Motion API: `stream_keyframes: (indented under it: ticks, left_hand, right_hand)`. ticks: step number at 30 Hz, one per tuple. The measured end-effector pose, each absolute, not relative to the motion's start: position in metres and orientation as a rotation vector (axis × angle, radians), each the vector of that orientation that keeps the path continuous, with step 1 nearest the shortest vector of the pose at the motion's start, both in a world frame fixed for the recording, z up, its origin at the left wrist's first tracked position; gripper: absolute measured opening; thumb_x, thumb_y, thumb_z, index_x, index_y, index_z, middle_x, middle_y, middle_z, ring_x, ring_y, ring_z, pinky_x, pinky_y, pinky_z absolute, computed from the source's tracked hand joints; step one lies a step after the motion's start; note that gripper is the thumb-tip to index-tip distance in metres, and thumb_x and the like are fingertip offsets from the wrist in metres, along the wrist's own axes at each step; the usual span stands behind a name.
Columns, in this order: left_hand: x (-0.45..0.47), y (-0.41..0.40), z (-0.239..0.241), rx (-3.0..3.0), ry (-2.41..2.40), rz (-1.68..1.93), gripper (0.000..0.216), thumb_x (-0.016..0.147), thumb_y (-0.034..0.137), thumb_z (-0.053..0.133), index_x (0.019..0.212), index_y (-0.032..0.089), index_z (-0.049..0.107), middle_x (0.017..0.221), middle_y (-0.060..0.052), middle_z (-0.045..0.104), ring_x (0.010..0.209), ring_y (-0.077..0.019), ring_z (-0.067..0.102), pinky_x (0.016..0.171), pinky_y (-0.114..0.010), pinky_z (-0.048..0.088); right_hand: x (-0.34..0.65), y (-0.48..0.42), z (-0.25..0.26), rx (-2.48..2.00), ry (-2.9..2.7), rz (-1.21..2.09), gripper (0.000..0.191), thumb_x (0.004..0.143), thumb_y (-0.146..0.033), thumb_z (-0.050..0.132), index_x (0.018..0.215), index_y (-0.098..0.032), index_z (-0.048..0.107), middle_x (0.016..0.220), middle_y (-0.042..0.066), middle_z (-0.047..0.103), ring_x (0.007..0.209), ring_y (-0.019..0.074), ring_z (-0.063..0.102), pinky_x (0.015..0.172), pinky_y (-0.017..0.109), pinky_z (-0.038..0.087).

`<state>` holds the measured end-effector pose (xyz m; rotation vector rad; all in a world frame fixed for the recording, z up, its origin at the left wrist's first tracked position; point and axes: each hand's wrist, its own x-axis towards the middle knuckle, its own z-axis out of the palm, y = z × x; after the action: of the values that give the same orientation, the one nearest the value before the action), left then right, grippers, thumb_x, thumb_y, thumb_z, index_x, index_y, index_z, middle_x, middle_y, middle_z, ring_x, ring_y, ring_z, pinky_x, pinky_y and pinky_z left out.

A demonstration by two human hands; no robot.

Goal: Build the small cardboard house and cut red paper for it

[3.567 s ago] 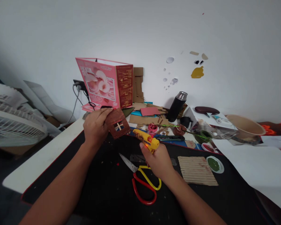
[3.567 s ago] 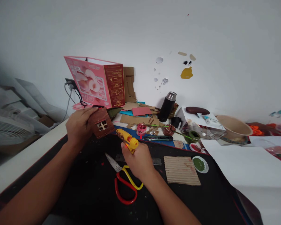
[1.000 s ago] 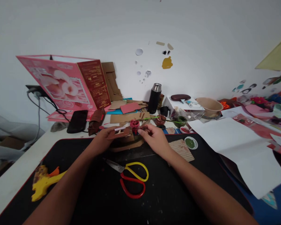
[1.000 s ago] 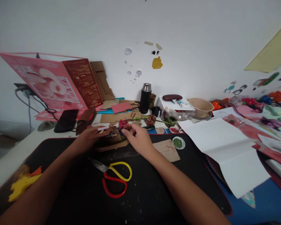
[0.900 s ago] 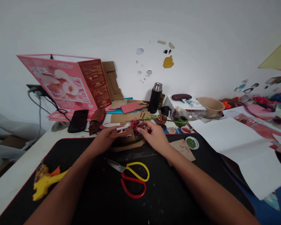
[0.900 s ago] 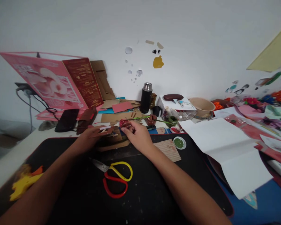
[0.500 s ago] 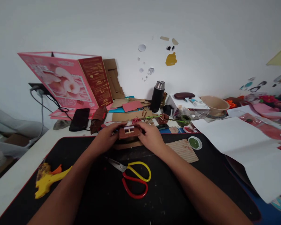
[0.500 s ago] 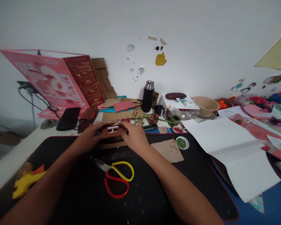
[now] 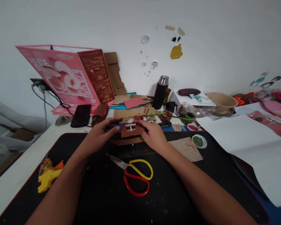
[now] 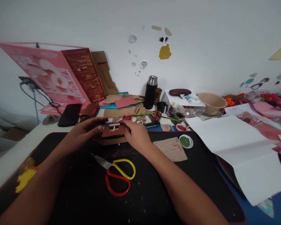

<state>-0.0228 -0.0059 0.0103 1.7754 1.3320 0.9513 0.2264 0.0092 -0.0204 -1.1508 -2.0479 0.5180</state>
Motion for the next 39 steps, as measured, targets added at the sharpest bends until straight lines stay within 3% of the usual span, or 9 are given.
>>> stream_keyframes:
  ticks: [3,6,9,14,20,26,33,39]
  left_hand:
    - [-0.023,-0.006,0.011,1.807,1.432,0.985,0.056,0.088,0.065,0.065,0.123,0.022,0.071,0.122,-0.008,0.076,0.108,-0.0281,0.069,0.096,-0.040,0.055]
    - [-0.026,-0.006,0.015,1.821,1.550,0.933,0.056,0.085,0.073,0.061,0.100,0.021,0.075,0.096,-0.006,0.078,0.091,-0.0273,0.070,0.082,-0.036,0.056]
    - [-0.029,-0.006,0.018,1.801,1.534,0.765,0.060,0.083,0.078,0.058,0.084,0.022,0.078,0.084,-0.004,0.078,0.081,-0.0272,0.069,0.071,-0.035,0.055]
    - [-0.027,-0.006,0.019,1.595,1.384,0.662,0.053,0.080,0.072,0.068,0.081,0.021,0.080,0.081,-0.004,0.078,0.075,-0.0261,0.070,0.067,-0.034,0.055]
    - [-0.022,-0.006,0.017,1.264,1.277,0.643,0.053,0.070,0.066,0.082,0.092,0.018,0.080,0.087,-0.009,0.080,0.079,-0.0275,0.073,0.073,-0.036,0.057]
    - [-0.016,-0.004,0.012,1.242,1.248,0.628,0.046,0.069,0.060,0.086,0.090,0.020,0.079,0.090,-0.007,0.080,0.081,-0.0251,0.073,0.079,-0.036,0.057]
    - [-0.015,-0.002,0.013,1.184,1.251,0.677,0.044,0.067,0.058,0.087,0.085,0.019,0.077,0.086,-0.008,0.079,0.078,-0.0240,0.073,0.079,-0.037,0.057]
    - [-0.013,0.000,0.014,1.322,1.322,0.752,0.047,0.064,0.065,0.084,0.080,0.020,0.078,0.085,-0.007,0.080,0.079,-0.0252,0.071,0.078,-0.037,0.056]
  right_hand:
    - [0.227,0.008,-0.020,-1.132,-2.045,0.526,0.038,0.098,-0.015,0.055,0.130,-0.027,0.071,0.127,0.003,0.077,0.113,0.0237,0.074,0.100,0.039,0.055]
    - [0.227,0.009,-0.021,-1.128,-2.037,0.538,0.039,0.096,-0.014,0.057,0.131,-0.027,0.071,0.128,0.004,0.076,0.115,0.0242,0.073,0.101,0.040,0.055]
    - [0.227,0.009,-0.020,-1.124,-2.022,0.552,0.039,0.097,-0.014,0.057,0.131,-0.027,0.071,0.128,0.003,0.076,0.115,0.0238,0.073,0.101,0.040,0.055]
    - [0.226,0.007,-0.018,-1.101,-2.008,0.574,0.039,0.096,-0.012,0.055,0.129,-0.026,0.073,0.126,0.004,0.077,0.116,0.0235,0.073,0.100,0.038,0.056]
    - [0.224,0.005,-0.018,-1.071,-2.023,0.582,0.046,0.092,-0.006,0.057,0.131,-0.026,0.072,0.128,0.004,0.076,0.118,0.0238,0.073,0.101,0.038,0.055]
    - [0.225,0.004,-0.020,-1.100,-2.017,0.591,0.045,0.093,-0.007,0.058,0.132,-0.024,0.070,0.128,0.008,0.076,0.117,0.0258,0.073,0.099,0.039,0.055]
    - [0.233,0.004,-0.019,-1.169,-1.952,0.579,0.029,0.100,-0.022,0.056,0.124,-0.021,0.072,0.094,0.006,0.079,0.080,0.0213,0.071,0.074,0.031,0.050]
    - [0.237,0.006,-0.018,-1.175,-1.828,0.635,0.023,0.101,-0.035,0.057,0.105,-0.020,0.074,0.079,0.002,0.071,0.069,0.0181,0.061,0.065,0.028,0.042]
